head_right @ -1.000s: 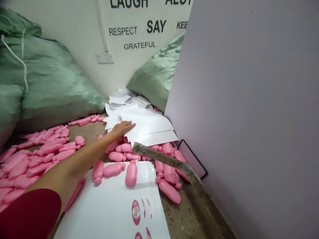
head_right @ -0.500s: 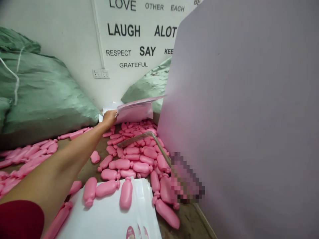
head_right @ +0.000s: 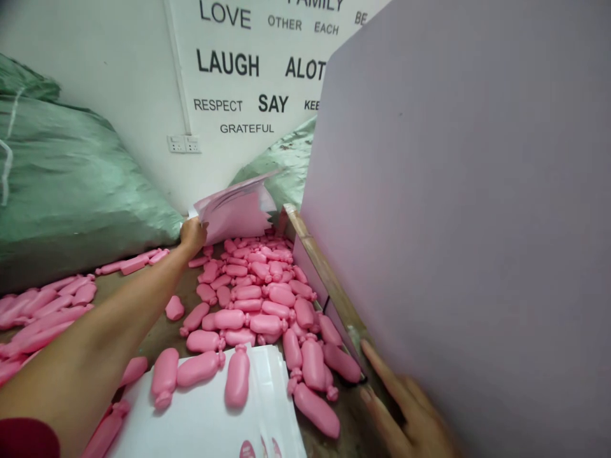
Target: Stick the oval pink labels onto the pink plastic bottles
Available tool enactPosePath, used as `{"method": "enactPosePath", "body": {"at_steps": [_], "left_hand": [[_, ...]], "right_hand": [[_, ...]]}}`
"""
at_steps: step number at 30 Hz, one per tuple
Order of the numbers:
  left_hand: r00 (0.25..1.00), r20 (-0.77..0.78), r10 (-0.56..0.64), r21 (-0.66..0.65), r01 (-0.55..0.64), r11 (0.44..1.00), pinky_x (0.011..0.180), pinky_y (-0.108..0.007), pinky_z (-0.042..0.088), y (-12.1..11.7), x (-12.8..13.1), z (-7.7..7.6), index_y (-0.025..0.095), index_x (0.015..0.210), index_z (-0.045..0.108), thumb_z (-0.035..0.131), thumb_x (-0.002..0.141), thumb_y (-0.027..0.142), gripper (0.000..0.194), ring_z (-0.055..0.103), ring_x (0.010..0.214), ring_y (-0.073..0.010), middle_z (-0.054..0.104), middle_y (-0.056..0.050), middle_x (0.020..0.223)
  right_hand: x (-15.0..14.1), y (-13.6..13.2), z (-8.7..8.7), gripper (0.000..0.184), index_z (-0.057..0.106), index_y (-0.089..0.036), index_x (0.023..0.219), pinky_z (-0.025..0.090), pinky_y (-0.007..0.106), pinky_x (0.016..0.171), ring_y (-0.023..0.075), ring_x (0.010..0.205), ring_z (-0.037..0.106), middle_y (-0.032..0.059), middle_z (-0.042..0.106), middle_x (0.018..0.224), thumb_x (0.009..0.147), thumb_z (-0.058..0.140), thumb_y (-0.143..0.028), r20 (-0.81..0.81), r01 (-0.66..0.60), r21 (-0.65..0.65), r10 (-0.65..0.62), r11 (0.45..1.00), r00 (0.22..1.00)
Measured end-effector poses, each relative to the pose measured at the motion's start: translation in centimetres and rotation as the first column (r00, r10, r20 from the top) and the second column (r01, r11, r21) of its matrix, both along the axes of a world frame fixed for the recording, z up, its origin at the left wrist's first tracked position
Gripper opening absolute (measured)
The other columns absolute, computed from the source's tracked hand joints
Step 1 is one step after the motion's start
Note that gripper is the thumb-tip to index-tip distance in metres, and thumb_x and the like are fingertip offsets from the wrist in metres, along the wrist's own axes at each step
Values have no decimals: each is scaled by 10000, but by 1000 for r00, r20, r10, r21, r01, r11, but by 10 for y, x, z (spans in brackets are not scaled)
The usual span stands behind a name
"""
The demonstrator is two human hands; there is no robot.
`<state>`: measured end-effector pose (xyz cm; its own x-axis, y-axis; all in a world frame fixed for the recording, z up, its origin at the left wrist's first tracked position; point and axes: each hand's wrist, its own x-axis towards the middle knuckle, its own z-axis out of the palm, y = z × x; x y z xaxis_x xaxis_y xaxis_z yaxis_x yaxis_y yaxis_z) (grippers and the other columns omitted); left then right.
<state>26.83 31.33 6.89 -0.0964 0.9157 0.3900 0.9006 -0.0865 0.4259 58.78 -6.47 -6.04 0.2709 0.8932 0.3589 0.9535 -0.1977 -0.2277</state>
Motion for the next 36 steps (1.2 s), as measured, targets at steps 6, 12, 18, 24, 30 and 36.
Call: {"method": "enactPosePath", "body": {"at_steps": [6,12,18,24,30,36], "left_hand": [[993,102,67,-8,-67,998,914,-441,551,-5,-9,-6,171,1215,614,613,941,367,337,638,1077,-229,635,-98,1223],[981,161,106,-18,-105,994,910,-441,553,-9,-17,-13,169,1219,610,612,942,366,340,637,1074,-229,632,-99,1226],[976,194,101,-43,-95,995,915,-446,550,-12,-18,-17,169,1225,607,610,942,369,346,634,1080,-231,628,-102,1236],[972,221,84,-54,-74,996,918,-442,549,-13,-18,-19,177,1226,609,611,942,368,342,632,1086,-231,627,-100,1239],[966,246,73,-55,-62,997,915,-439,550,-17,-19,-22,181,1231,606,613,941,368,345,631,1087,-231,623,-100,1245],[965,250,77,-43,-68,997,906,-448,555,-19,-18,-27,164,1238,599,612,941,367,360,636,1072,-232,625,-103,1237]], "right_hand": [[-31,55,36,474,650,-305,1350,519,321,571,223,654,682,46,664,803,957,394,-236,112,41,-22,-39,999,993],[-42,84,51,500,700,-363,1276,423,310,622,212,738,669,53,702,844,912,498,-86,405,59,-97,-15,994,914],[-48,118,92,585,593,-359,1397,389,313,676,190,816,667,78,710,987,930,467,-30,538,66,-211,59,975,841],[-47,116,111,715,466,-398,1486,367,277,579,197,734,714,77,720,903,912,419,25,591,162,-305,53,938,805],[-36,93,116,720,472,-417,1477,405,308,647,221,793,725,71,738,951,912,439,29,621,139,-337,109,931,776],[-59,124,133,667,518,-312,1464,395,304,663,205,815,713,99,745,969,909,427,46,580,94,-397,171,913,797]]}}
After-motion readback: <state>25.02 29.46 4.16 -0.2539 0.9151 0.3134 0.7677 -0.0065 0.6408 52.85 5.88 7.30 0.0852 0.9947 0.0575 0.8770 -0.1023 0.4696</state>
